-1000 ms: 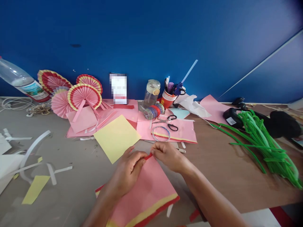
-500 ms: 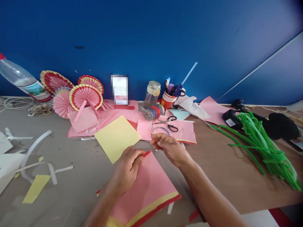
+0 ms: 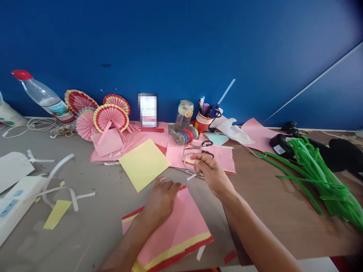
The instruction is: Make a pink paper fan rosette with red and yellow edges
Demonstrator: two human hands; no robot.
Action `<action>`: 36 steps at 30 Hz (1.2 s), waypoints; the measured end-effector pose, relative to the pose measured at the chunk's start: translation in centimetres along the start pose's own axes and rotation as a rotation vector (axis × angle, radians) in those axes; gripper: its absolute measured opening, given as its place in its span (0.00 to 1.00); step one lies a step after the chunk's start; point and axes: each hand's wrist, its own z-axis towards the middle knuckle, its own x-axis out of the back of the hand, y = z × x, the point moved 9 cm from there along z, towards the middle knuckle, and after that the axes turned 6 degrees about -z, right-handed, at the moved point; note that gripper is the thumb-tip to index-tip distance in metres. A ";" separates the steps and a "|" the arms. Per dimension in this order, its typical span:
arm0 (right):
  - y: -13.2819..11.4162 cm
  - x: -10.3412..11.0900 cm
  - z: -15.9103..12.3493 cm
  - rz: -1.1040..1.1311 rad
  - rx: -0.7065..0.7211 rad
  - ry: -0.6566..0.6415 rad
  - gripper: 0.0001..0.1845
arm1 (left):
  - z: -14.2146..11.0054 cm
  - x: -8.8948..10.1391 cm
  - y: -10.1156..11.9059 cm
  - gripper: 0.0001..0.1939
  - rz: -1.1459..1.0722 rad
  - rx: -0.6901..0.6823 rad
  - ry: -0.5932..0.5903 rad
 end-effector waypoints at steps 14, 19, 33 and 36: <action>0.4 0.8 0.0 -0.065 0.028 -0.025 0.10 | 0.9 -1.5 2.3 0.13 0.427 -0.225 -0.010; -0.7 -0.2 -0.1 -0.148 0.098 -0.066 0.09 | 1.6 -1.4 2.3 0.13 0.461 -0.242 0.018; -1.7 -4.2 -6.3 -0.686 0.449 -0.276 0.17 | 1.8 -1.4 1.7 0.11 0.381 -0.155 -0.112; -1.4 -3.5 -7.1 -0.741 0.452 -0.257 0.16 | 1.8 -1.3 1.5 0.10 0.357 -0.105 -0.105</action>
